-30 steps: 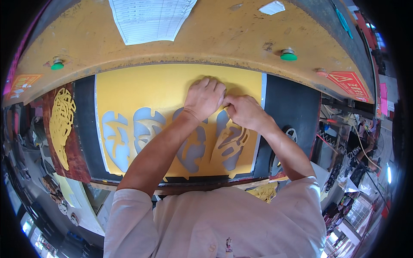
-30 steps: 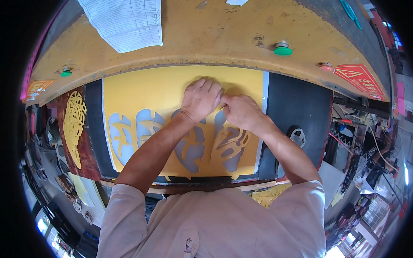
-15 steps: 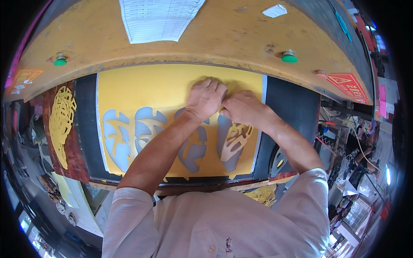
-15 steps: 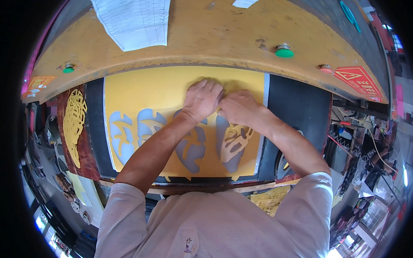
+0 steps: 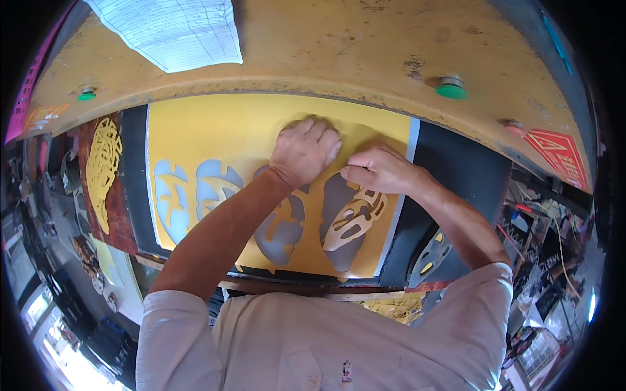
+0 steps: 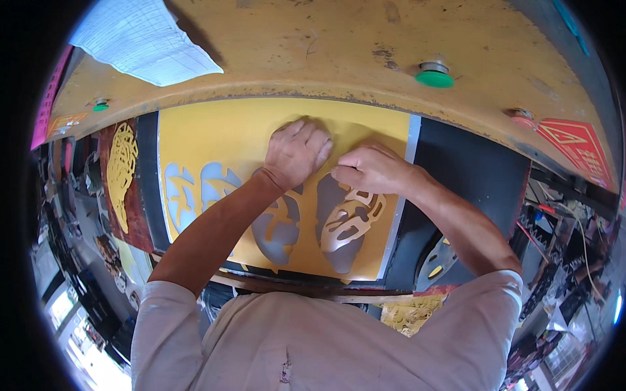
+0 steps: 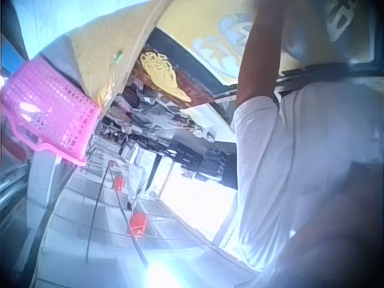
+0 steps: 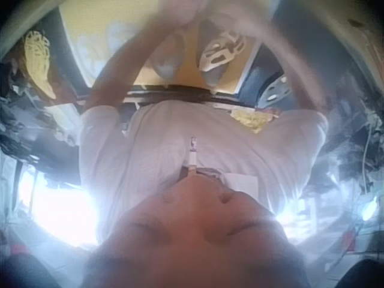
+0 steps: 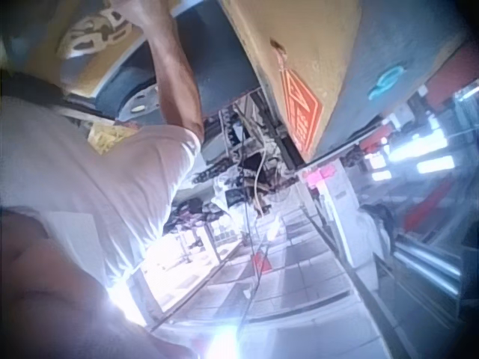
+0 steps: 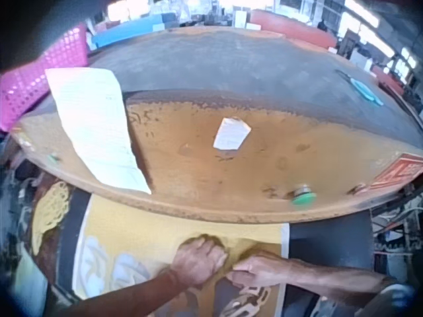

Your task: The person places a yellow sheet on a cutting machine, aligns a grey template, and operates the machine to cut shapes. They remove the cut pieces, clear debris, and repeat the process with additional sheets and templates.

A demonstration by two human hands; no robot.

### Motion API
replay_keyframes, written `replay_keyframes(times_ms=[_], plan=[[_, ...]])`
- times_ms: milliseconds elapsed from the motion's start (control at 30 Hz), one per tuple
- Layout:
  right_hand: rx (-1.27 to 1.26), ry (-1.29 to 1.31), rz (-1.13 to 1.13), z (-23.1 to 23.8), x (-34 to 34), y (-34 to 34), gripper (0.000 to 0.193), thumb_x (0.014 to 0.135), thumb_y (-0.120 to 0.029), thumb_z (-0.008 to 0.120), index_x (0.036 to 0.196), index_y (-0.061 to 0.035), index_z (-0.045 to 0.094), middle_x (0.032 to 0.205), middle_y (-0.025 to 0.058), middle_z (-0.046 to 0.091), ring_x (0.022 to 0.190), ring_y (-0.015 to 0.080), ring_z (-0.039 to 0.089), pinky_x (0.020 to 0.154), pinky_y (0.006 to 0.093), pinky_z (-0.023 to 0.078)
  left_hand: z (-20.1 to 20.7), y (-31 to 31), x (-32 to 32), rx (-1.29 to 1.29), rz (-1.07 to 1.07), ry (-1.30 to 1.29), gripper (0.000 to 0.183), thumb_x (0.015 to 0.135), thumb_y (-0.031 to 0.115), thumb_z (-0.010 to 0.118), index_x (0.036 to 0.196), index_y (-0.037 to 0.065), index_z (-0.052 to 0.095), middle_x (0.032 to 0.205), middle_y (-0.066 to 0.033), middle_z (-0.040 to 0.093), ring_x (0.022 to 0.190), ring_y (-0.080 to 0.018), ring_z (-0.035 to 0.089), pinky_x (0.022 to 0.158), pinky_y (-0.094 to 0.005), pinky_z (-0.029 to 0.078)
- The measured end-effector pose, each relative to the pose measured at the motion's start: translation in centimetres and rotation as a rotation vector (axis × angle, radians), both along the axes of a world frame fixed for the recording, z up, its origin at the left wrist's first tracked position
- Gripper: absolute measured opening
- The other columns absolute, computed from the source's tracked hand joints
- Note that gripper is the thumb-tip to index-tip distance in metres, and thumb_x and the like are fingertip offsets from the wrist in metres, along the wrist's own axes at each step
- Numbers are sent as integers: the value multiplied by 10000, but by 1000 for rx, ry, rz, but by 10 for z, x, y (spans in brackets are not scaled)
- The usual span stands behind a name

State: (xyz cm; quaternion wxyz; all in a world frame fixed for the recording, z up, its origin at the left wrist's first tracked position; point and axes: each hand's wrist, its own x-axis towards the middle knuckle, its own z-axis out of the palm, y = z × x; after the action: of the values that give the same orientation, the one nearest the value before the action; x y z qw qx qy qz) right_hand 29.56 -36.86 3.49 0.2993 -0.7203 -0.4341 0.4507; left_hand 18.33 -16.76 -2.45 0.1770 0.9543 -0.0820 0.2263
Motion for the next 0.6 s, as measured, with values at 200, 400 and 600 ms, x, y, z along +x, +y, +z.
replay_keyframes(times_ms=[200, 400, 600], plan=[[69, 133, -118, -5, -1, -18, 354, 1027, -261, 689, 826, 31, 700, 628, 173, 571, 549, 175, 498, 555, 386, 448, 7, -1, -1, 8, 28, 53, 152, 917, 270, 751, 947, 141, 676, 898, -38, 651, 878, -249, 656, 736, -403, 575], [-31, 339, -246, -18, -2, -39, 360, 1044, -232, 695, 784, 14, 653, 660, -1, 525, 655, 51, 458, 561, 313, 395, 8, 2, -1, -20, 28, 73, 172, 900, 246, 784, 931, 138, 653, 889, -57, 643, 858, -276, 653, 722, -412, 573], [309, 114, -653, 79, 34, -141, 283, 1041, -173, 668, 820, 0, 629, 727, -14, 541, 672, 72, 473, 590, 289, 390, 7, -5, 0, 0, 41, 157, 181, 892, 217, 793, 944, 128, 645, 904, -72, 656, 860, -304, 662, 725, -432, 574]])
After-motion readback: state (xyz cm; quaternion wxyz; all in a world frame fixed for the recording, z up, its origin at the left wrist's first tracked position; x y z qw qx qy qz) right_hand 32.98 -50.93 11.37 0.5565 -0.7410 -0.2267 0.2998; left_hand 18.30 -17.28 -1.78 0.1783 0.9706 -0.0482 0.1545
